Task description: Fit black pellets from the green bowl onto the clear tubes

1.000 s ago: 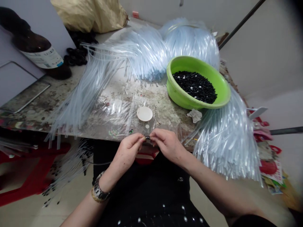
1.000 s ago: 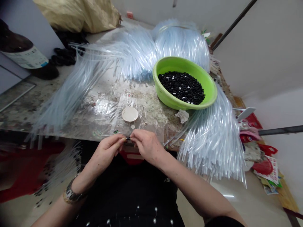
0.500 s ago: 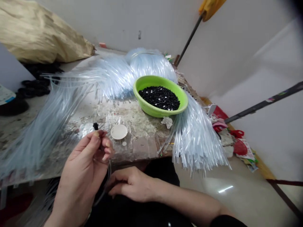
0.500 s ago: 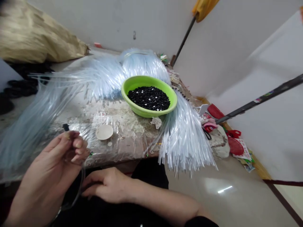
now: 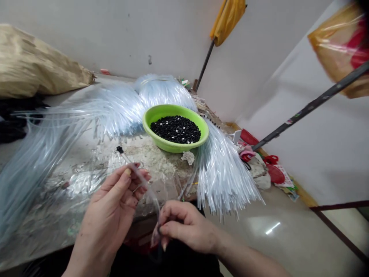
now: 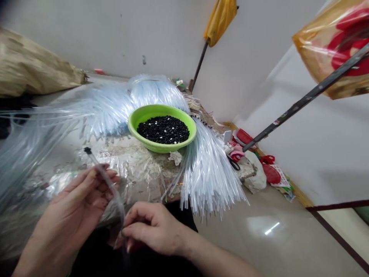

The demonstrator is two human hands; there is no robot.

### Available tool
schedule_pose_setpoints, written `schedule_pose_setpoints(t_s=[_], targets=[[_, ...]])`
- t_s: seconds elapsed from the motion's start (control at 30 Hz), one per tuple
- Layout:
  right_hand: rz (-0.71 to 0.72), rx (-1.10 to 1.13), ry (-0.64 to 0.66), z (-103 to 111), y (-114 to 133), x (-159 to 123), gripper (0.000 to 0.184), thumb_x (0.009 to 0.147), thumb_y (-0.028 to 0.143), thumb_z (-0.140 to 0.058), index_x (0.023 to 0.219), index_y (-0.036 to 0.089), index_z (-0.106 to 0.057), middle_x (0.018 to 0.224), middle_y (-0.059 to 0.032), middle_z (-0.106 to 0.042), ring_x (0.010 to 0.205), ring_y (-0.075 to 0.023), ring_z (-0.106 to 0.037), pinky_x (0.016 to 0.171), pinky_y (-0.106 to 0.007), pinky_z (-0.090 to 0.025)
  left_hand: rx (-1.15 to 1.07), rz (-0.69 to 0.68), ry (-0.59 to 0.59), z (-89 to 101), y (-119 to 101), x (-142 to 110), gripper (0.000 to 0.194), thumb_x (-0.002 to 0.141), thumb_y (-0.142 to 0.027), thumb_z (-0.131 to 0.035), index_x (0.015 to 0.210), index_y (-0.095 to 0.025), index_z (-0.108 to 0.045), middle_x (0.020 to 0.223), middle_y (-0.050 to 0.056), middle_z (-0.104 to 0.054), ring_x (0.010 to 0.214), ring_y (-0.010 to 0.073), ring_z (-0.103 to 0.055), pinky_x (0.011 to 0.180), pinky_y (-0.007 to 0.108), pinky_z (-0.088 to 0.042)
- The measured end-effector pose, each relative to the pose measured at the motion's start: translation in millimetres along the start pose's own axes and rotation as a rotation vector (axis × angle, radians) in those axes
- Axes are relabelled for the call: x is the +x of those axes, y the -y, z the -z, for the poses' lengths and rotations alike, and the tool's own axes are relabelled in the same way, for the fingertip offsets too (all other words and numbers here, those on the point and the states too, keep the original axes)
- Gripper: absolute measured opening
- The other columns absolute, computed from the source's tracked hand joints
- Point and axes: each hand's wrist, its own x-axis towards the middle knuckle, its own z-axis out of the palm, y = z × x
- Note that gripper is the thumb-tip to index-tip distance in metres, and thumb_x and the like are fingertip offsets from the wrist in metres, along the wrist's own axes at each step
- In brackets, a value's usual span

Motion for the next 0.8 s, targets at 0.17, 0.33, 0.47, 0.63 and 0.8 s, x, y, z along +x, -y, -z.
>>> schedule_pose_setpoints(t_s=[0.17,0.33,0.47,0.63,0.8], targets=[[0.229,-0.182,-0.293,47.4,47.4,-25.7,0.009,0.087,0.025,-0.063,0.087,0.018,-0.057,0.074,-0.0007,-0.068,0.062,-0.0090,-0.060,0.057,-0.020,-0.046,0.161,0.120,0.048,9.0,17.0,-1.4,0.043,0.047,-0.035,-0.093,0.083,-0.016,-0.077,0.086,0.009,-0.077,0.077,0.0217,-0.070,0.060,0.024,-0.059],[0.429,-0.447,-0.666,111.7,113.9,-40.7,0.009,0.082,0.023,-0.066,0.086,0.019,-0.060,0.068,0.0018,-0.065,0.056,-0.0076,-0.054,0.049,-0.017,-0.040,0.285,0.286,-0.013,31.3,33.5,-2.7,0.051,0.038,-0.039,-0.094,0.081,-0.016,-0.078,0.080,0.008,-0.077,0.067,0.0189,-0.069,0.057,0.022,-0.057],[0.477,-0.570,-0.827,163.3,158.0,-31.3,0.012,0.078,0.027,-0.065,0.083,0.019,-0.058,0.062,0.0035,-0.060,0.047,-0.0065,-0.045,0.043,-0.017,-0.034,0.335,0.326,-0.016,51.2,40.9,-1.9,0.051,0.042,-0.042,-0.093,0.084,-0.017,-0.078,0.080,0.008,-0.077,0.068,0.0191,-0.068,0.059,0.023,-0.056],[0.398,-0.865,-1.006,234.6,183.3,15.2,0.012,0.076,0.029,-0.059,0.080,0.018,-0.057,0.058,0.0030,-0.058,0.046,-0.0083,-0.047,0.046,-0.019,-0.038,0.361,0.391,0.000,72.2,48.6,-3.4,0.054,0.044,-0.045,-0.093,0.088,-0.017,-0.077,0.082,0.008,-0.077,0.069,0.0193,-0.068,0.061,0.024,-0.055],[0.225,-1.144,-1.113,292.2,173.1,69.4,0.015,0.076,0.024,-0.053,0.081,0.016,-0.064,0.062,-0.0010,-0.066,0.059,-0.0143,-0.059,0.061,-0.025,-0.046,0.393,0.371,-0.003,74.5,53.8,-15.1,0.054,0.046,-0.051,-0.091,0.086,-0.018,-0.077,0.076,0.007,-0.077,0.066,0.0174,-0.066,0.062,0.022,-0.052]])
